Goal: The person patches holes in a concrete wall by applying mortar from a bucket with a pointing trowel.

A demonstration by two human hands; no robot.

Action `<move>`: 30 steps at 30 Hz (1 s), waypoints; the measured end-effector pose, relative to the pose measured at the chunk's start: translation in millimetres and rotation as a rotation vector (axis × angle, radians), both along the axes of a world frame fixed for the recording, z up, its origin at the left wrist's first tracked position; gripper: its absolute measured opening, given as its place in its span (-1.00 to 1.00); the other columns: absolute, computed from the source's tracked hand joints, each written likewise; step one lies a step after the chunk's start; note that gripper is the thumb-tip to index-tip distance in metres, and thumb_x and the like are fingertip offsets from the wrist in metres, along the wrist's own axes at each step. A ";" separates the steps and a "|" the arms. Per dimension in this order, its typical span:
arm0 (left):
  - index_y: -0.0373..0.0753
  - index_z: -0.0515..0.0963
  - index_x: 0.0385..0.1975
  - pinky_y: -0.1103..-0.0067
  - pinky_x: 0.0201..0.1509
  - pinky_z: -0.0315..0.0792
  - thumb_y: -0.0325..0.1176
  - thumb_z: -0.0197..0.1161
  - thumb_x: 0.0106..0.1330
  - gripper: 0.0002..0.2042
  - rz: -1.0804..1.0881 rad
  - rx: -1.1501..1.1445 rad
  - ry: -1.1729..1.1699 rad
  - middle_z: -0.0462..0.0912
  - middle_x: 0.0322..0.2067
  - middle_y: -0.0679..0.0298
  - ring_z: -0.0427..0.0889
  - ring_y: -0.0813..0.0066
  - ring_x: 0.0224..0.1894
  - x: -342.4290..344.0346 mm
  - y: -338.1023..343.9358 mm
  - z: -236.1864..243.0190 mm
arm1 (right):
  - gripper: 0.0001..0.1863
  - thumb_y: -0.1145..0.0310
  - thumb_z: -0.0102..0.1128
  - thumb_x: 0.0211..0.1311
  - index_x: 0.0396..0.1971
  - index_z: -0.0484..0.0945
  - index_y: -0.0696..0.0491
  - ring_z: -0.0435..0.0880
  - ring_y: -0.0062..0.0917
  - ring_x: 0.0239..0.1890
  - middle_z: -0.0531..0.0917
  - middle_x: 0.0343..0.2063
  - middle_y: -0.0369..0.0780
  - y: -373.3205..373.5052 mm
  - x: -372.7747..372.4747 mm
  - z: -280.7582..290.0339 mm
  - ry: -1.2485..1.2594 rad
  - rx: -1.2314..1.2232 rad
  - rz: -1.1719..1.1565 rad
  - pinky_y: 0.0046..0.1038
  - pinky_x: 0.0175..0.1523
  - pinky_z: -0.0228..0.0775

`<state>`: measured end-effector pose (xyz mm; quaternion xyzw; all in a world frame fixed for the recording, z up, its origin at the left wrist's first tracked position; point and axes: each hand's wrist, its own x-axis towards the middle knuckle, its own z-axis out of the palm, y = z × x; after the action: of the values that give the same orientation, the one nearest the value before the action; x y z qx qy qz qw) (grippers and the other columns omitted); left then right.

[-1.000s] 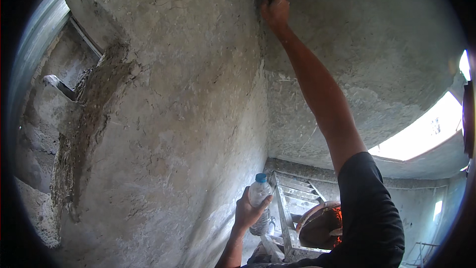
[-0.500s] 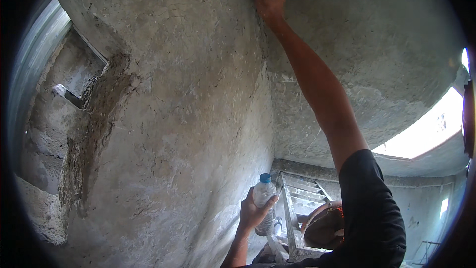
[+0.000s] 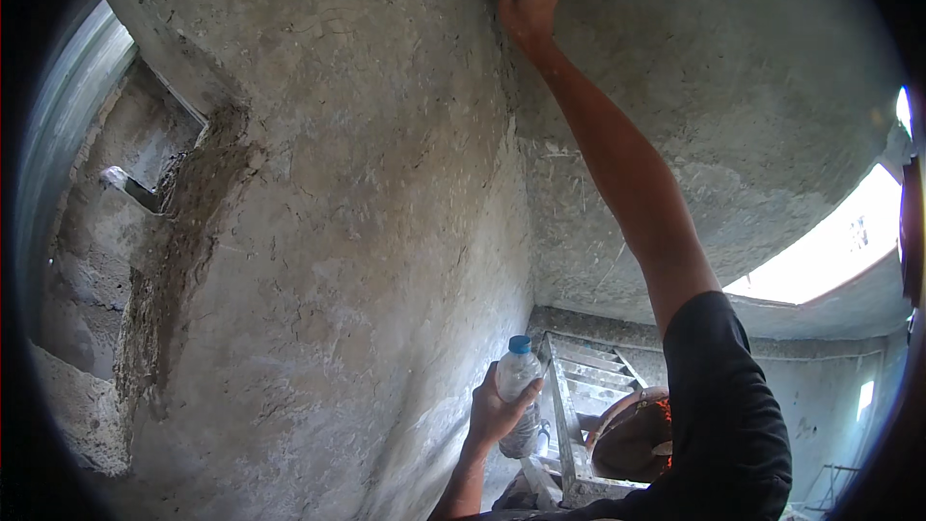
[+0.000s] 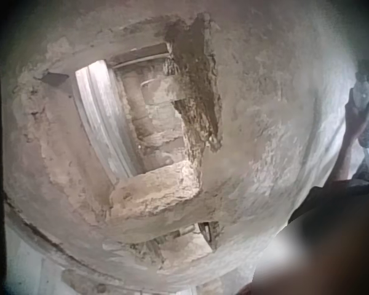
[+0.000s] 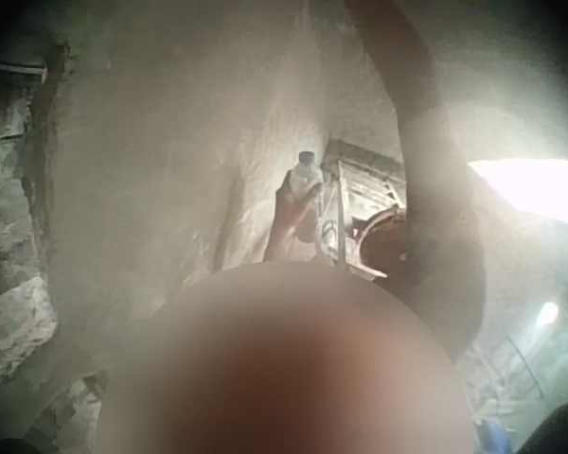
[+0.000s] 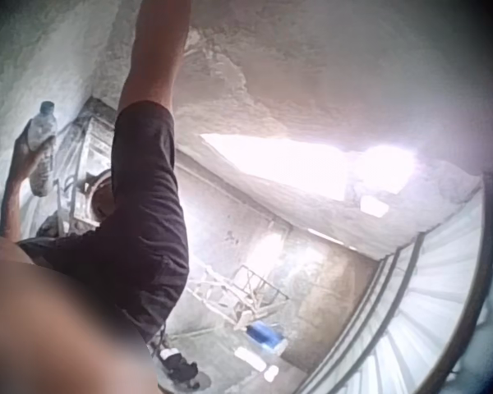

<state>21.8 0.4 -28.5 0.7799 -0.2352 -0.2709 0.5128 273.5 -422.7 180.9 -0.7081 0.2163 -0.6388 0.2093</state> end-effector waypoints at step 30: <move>-0.29 0.48 -0.17 0.50 -0.14 0.49 -0.09 0.42 0.07 -0.54 0.001 0.069 0.022 0.65 -0.31 0.17 0.65 0.41 -0.26 -0.5 -3.3 -6.1 | -0.63 0.37 0.08 0.10 -0.05 0.59 -0.13 0.63 -0.10 -0.29 0.62 -0.39 0.02 19.0 -21.8 -100.6 0.346 0.016 0.036 -0.26 -0.21 0.48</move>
<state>21.3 -2.8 -34.6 0.7942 -0.2199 -0.2872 0.4882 251.7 -403.7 80.3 -0.8094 0.2415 -0.5020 0.1860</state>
